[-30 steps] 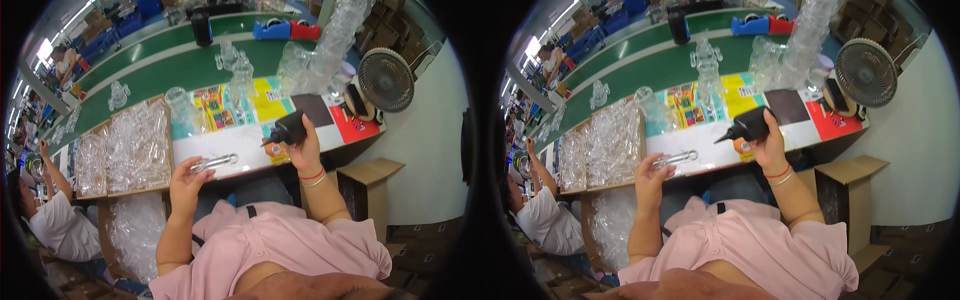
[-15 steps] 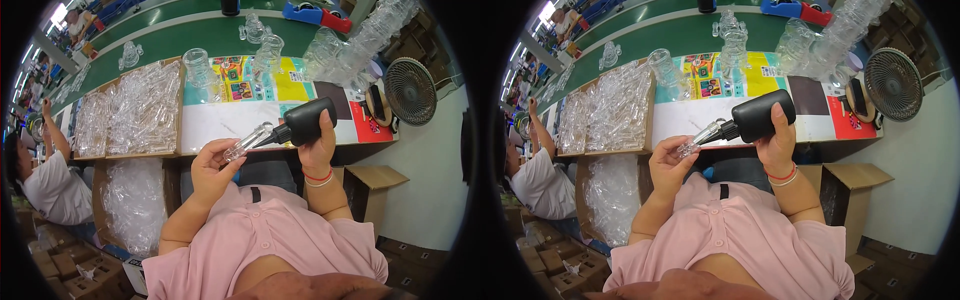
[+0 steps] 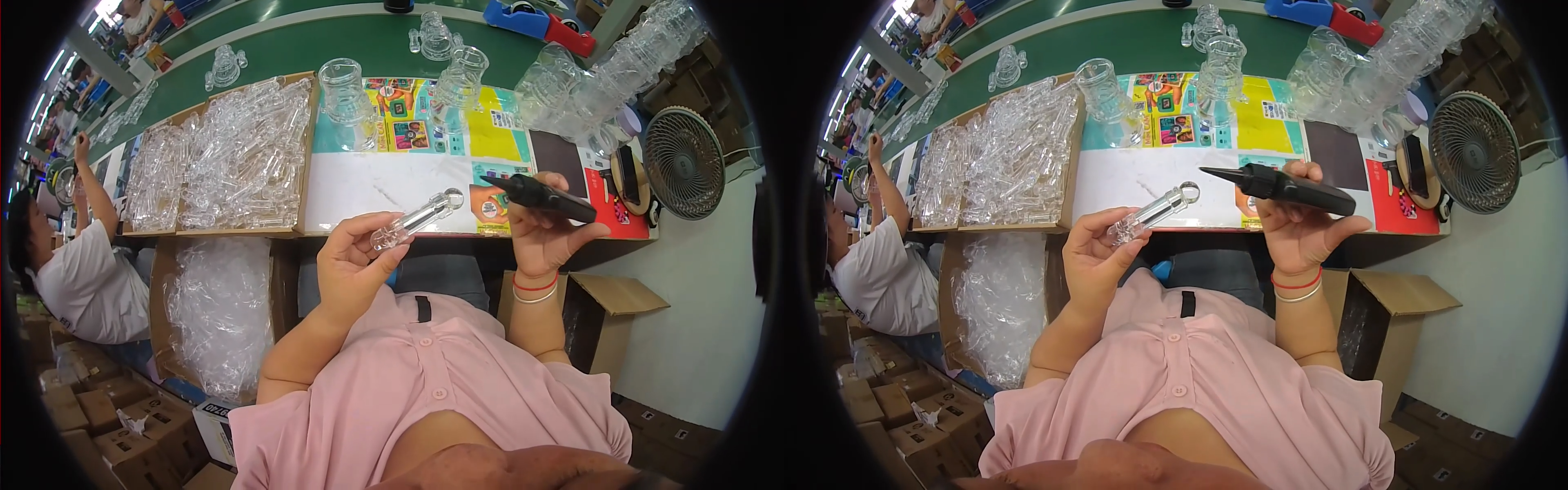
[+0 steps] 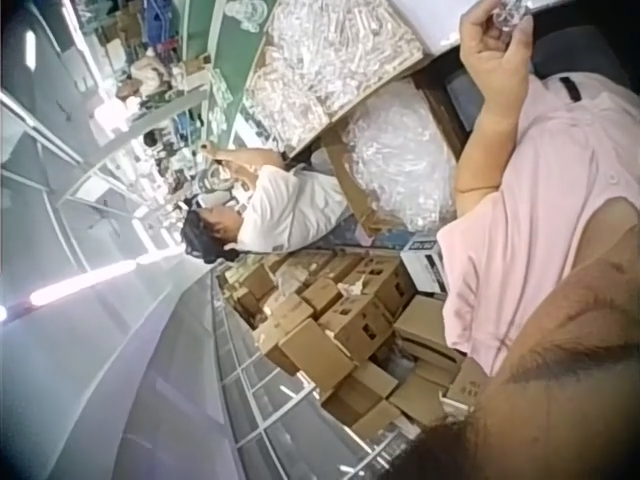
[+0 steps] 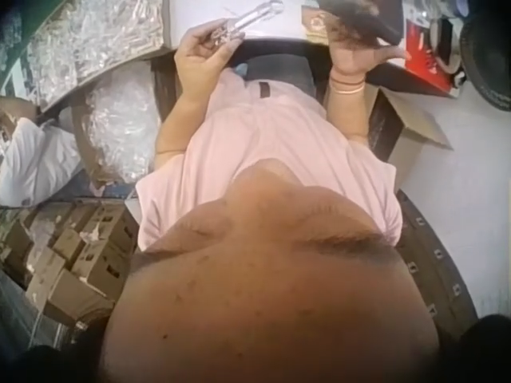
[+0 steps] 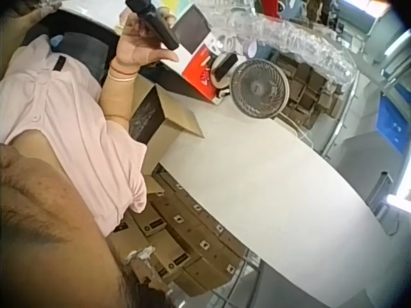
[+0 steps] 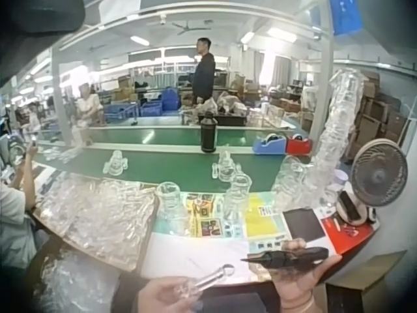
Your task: Inspecting, cleaning with an air blower, and packing glass light fixture components into plastic bags and boxes.
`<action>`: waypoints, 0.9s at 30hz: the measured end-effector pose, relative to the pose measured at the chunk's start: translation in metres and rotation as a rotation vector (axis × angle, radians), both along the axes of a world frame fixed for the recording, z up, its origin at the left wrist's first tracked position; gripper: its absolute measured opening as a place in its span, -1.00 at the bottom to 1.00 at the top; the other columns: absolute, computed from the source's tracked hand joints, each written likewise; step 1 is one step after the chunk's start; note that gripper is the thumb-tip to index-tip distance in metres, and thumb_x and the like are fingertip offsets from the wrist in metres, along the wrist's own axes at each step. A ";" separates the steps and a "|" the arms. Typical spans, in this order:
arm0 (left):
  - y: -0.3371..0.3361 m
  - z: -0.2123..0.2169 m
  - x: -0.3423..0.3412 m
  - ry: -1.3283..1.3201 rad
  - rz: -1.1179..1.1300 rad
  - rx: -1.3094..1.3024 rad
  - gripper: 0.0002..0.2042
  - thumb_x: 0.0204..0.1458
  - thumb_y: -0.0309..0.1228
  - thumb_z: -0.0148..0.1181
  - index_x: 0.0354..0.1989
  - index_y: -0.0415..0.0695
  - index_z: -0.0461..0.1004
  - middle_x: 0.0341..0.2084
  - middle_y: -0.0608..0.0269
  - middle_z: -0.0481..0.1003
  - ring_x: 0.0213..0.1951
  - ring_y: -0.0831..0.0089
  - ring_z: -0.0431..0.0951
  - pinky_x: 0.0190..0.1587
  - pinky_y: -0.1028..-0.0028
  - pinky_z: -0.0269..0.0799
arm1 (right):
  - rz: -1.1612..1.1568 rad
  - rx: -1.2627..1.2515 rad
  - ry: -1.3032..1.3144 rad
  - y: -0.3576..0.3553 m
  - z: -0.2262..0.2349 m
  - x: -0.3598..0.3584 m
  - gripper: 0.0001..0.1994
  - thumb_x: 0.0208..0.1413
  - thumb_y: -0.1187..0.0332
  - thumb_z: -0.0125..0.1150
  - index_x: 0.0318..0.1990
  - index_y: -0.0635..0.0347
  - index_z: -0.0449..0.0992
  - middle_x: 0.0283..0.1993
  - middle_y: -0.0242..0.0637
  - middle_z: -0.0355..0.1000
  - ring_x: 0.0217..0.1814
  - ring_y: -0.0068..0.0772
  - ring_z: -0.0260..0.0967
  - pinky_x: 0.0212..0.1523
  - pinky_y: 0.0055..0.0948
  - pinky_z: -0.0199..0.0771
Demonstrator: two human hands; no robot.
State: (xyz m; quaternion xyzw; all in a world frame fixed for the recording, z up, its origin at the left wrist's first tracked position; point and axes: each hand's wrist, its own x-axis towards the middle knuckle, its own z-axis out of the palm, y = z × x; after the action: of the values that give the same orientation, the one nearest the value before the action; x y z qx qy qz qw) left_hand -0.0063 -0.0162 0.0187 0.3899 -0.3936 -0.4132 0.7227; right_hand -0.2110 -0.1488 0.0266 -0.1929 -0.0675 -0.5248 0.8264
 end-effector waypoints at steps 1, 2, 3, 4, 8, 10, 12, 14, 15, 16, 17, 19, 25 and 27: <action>0.000 0.000 0.000 0.001 0.003 0.004 -0.65 -0.11 -0.78 0.14 -0.10 -0.33 0.32 -0.13 0.03 0.41 -0.12 0.39 0.49 -0.04 0.48 0.43 | 0.009 -0.010 0.015 0.000 0.006 0.001 -0.31 -0.32 0.01 0.46 -0.08 0.15 0.25 -0.11 -0.38 0.22 -0.31 -0.62 0.19 -0.27 -0.58 0.20; 0.000 -0.001 0.001 0.013 -0.009 -0.002 -0.66 -0.09 -0.75 0.13 -0.09 -0.33 0.31 -0.13 0.02 0.41 -0.12 0.38 0.49 -0.04 0.47 0.43 | 0.019 -0.021 0.030 -0.001 0.009 0.001 -0.31 -0.32 0.01 0.46 -0.09 0.16 0.25 -0.11 -0.37 0.19 -0.25 -0.61 0.17 -0.20 -0.54 0.16; 0.001 -0.001 0.000 0.024 -0.023 -0.008 -0.67 -0.06 -0.72 0.13 -0.08 -0.33 0.30 -0.12 0.02 0.40 -0.12 0.37 0.49 -0.04 0.45 0.43 | 0.021 -0.018 0.031 -0.002 0.009 0.001 -0.31 -0.32 0.01 0.46 -0.09 0.16 0.25 -0.11 -0.37 0.19 -0.25 -0.61 0.17 -0.20 -0.54 0.16; 0.001 0.000 0.000 0.025 -0.021 -0.005 -0.67 -0.06 -0.72 0.13 -0.08 -0.33 0.30 -0.12 0.02 0.40 -0.12 0.37 0.49 -0.04 0.45 0.43 | -0.027 0.037 0.034 -0.004 0.008 0.000 -0.30 -0.34 0.01 0.47 -0.09 0.18 0.25 -0.11 -0.37 0.19 -0.23 -0.57 0.15 -0.18 -0.51 0.15; 0.001 0.001 0.002 0.226 -0.062 0.081 -0.70 0.01 -0.63 0.08 -0.05 -0.32 0.27 -0.12 0.02 0.39 -0.12 0.33 0.49 -0.03 0.41 0.42 | 0.024 0.138 -0.014 -0.013 -0.006 -0.006 -0.36 -0.14 0.12 0.34 0.02 0.31 0.21 -0.04 -0.29 0.20 -0.19 -0.44 0.14 -0.11 -0.42 0.14; -0.001 -0.001 0.003 0.298 -0.079 0.115 -0.70 0.03 -0.61 0.06 -0.04 -0.32 0.27 -0.11 0.02 0.39 -0.12 0.32 0.49 -0.03 0.40 0.42 | -0.024 0.262 0.015 -0.011 -0.012 -0.005 -0.45 0.02 0.25 0.12 0.11 0.39 0.16 0.03 -0.18 0.22 -0.21 -0.42 0.17 -0.15 -0.44 0.18; -0.003 -0.002 0.003 0.360 -0.083 0.125 -0.70 0.02 -0.63 0.06 -0.05 -0.32 0.27 -0.11 0.02 0.39 -0.11 0.32 0.48 -0.03 0.40 0.42 | -0.063 0.274 0.107 -0.009 -0.012 -0.003 -0.47 0.03 0.25 0.11 0.10 0.39 0.17 0.00 -0.17 0.25 -0.21 -0.42 0.20 -0.18 -0.46 0.20; -0.003 -0.003 0.001 0.287 -0.066 0.106 -0.70 0.00 -0.65 0.06 -0.05 -0.31 0.27 -0.12 0.02 0.39 -0.11 0.32 0.48 -0.03 0.41 0.42 | -0.132 0.362 0.220 -0.005 -0.004 0.002 -0.50 0.07 0.22 0.05 0.09 0.36 0.20 -0.04 -0.12 0.31 -0.25 -0.39 0.30 -0.38 -0.56 0.30; -0.002 -0.003 0.000 0.215 -0.052 0.085 -0.69 -0.02 -0.68 0.07 -0.06 -0.30 0.28 -0.13 0.02 0.39 -0.10 0.33 0.48 -0.02 0.42 0.42 | -0.132 0.367 0.222 -0.003 -0.001 0.001 -0.50 0.07 0.22 0.05 0.09 0.36 0.20 -0.04 -0.12 0.31 -0.25 -0.39 0.30 -0.38 -0.56 0.30; -0.001 -0.004 -0.001 0.217 -0.052 0.090 -0.69 -0.02 -0.68 0.07 -0.06 -0.30 0.28 -0.13 0.02 0.39 -0.10 0.33 0.48 -0.02 0.42 0.42 | -0.091 0.270 0.237 -0.002 0.000 0.000 -0.51 0.08 0.20 0.03 0.09 0.35 0.21 -0.02 -0.08 0.30 -0.22 -0.37 0.34 -0.45 -0.57 0.34; 0.000 -0.005 -0.003 0.153 -0.025 0.065 -0.67 -0.04 -0.72 0.08 -0.06 -0.30 0.28 -0.12 0.02 0.39 -0.10 0.33 0.48 -0.02 0.44 0.42 | -0.050 0.173 0.251 0.000 0.003 -0.001 -0.51 0.09 0.17 0.00 0.09 0.33 0.22 0.00 -0.05 0.30 -0.19 -0.34 0.38 -0.53 -0.59 0.37; -0.001 -0.006 -0.004 0.089 -0.004 0.048 -0.66 -0.07 -0.75 0.09 -0.07 -0.29 0.28 -0.12 0.02 0.38 -0.10 0.33 0.48 -0.01 0.45 0.41 | -0.187 0.200 0.336 0.010 0.020 0.011 -0.47 0.11 0.12 -0.03 0.13 0.31 0.17 0.02 0.01 0.29 -0.16 -0.29 0.42 -0.62 -0.59 0.42; 0.000 -0.004 -0.006 -0.052 0.028 -0.104 -0.64 -0.08 -0.78 0.09 -0.07 -0.30 0.28 -0.05 -0.02 0.33 -0.08 0.32 0.46 -0.01 0.46 0.42 | -0.508 -0.510 0.687 0.033 0.045 0.024 -0.40 0.06 0.00 0.04 0.06 0.29 0.08 -0.10 0.02 0.39 -0.22 -0.28 0.41 -0.15 -0.41 0.43; 0.001 -0.004 -0.006 -0.060 0.010 -0.125 -0.64 -0.09 -0.78 0.09 -0.06 -0.30 0.28 -0.05 -0.04 0.32 -0.07 0.30 0.46 -0.01 0.44 0.42 | -0.490 -0.511 0.781 0.044 0.054 0.022 -0.39 0.02 -0.05 0.10 0.02 0.23 0.07 -0.12 0.00 0.41 -0.21 -0.30 0.41 -0.12 -0.42 0.40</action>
State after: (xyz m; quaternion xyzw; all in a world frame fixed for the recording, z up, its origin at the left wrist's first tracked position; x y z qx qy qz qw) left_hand -0.0122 -0.0148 0.0145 0.3582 -0.4383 -0.3723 0.7355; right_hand -0.1888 -0.1044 0.0808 -0.5795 0.1669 -0.5584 0.5697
